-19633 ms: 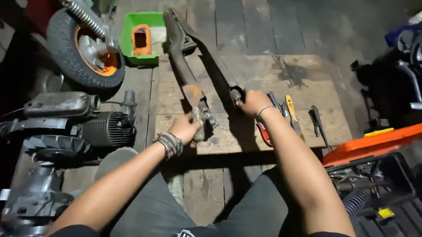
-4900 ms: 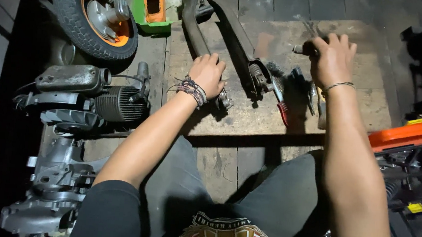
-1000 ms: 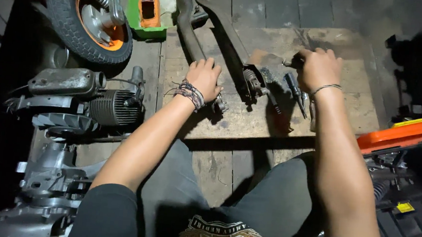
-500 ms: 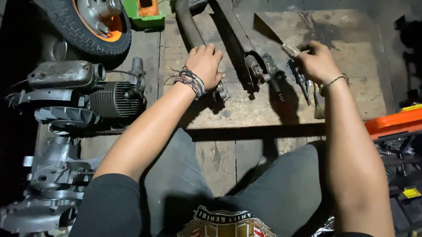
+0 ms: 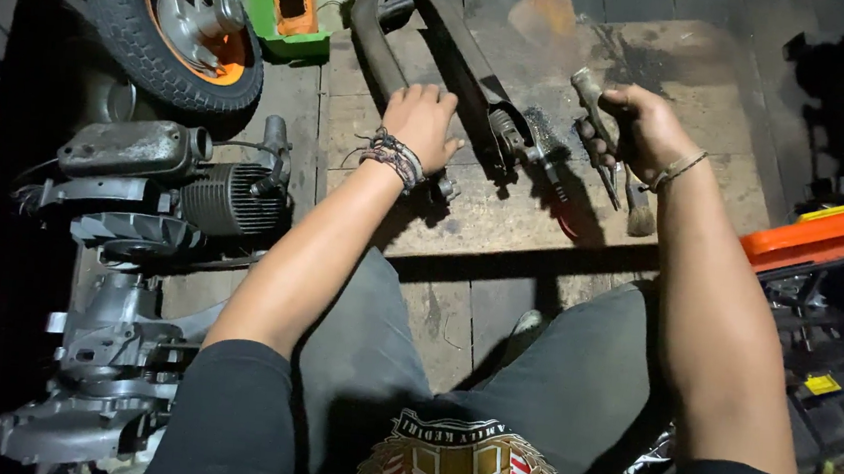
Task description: The person cleans a metal motorcycle fork using a scraper and a wire brush. They scrape the surface to remove debris and then scrub the part with the brush to clean it further.
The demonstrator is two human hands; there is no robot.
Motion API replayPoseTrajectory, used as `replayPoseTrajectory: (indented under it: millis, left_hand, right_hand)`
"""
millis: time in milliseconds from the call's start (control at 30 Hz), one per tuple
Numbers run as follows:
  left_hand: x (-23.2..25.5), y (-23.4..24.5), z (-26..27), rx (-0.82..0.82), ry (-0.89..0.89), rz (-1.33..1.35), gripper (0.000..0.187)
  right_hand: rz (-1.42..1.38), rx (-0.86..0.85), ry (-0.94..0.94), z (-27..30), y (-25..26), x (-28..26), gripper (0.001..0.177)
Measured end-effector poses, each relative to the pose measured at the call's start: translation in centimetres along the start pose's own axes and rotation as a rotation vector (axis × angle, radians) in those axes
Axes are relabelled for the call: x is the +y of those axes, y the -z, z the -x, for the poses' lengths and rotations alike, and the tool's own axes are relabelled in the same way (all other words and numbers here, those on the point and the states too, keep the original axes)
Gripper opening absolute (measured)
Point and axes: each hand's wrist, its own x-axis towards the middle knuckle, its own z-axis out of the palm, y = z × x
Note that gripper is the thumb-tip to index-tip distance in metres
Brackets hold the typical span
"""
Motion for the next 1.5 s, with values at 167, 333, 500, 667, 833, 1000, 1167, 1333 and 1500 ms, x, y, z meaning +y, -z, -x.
replayPoseTrajectory:
  millis: [167, 333, 500, 667, 833, 1000, 1167, 1333, 1500]
  left_hand:
    - [2.5, 3.7, 0.4, 0.099, -0.056, 0.157, 0.05]
    - [5.5, 5.1, 0.6, 0.278, -0.06, 0.585, 0.057]
    - [8.0, 6.3, 0.4, 0.421, 0.05, 0.903, 0.052]
    - [9.0, 6.4, 0.5, 0.325, 0.121, 1.142, 0.043]
    - [9.0, 4.9, -0.5, 0.288, 0.252, 1.22, 0.044]
    - [8.5, 5.2, -0.6, 0.38, 0.127, 1.182, 0.036]
    - [6.8, 4.9, -0.8, 0.159, 0.204, 1.047, 0.057]
    - [5.3, 4.4, -0.9, 0.355, -0.116, 0.939, 0.032]
    - [5.8, 3.5, -2.0, 0.35, -0.047, 0.96, 0.028]
  right_hand:
    - [-0.128, -0.13, 0.127, 0.0, -1.2, -1.1, 0.035]
    - [0.433, -0.057, 0.479, -0.4, -3.6, -1.8, 0.032]
    - [0.52, -0.052, 0.843, -0.9, -5.0, -0.9, 0.036]
    - [0.483, -0.021, 0.903, 1.0, -7.2, -1.1, 0.034]
    - [0.412, 0.019, 0.871, 1.5, -9.0, -0.8, 0.03]
    - [0.532, -0.047, 0.837, 2.4, -8.4, -2.1, 0.038]
    - [0.753, 0.019, 0.717, 1.2, -1.8, -0.9, 0.036]
    - [0.976, 0.165, 0.141, -0.1, 5.1, 2.8, 0.044]
    - [1.266, 0.17, -0.13, -3.8, 10.0, 8.0, 0.05]
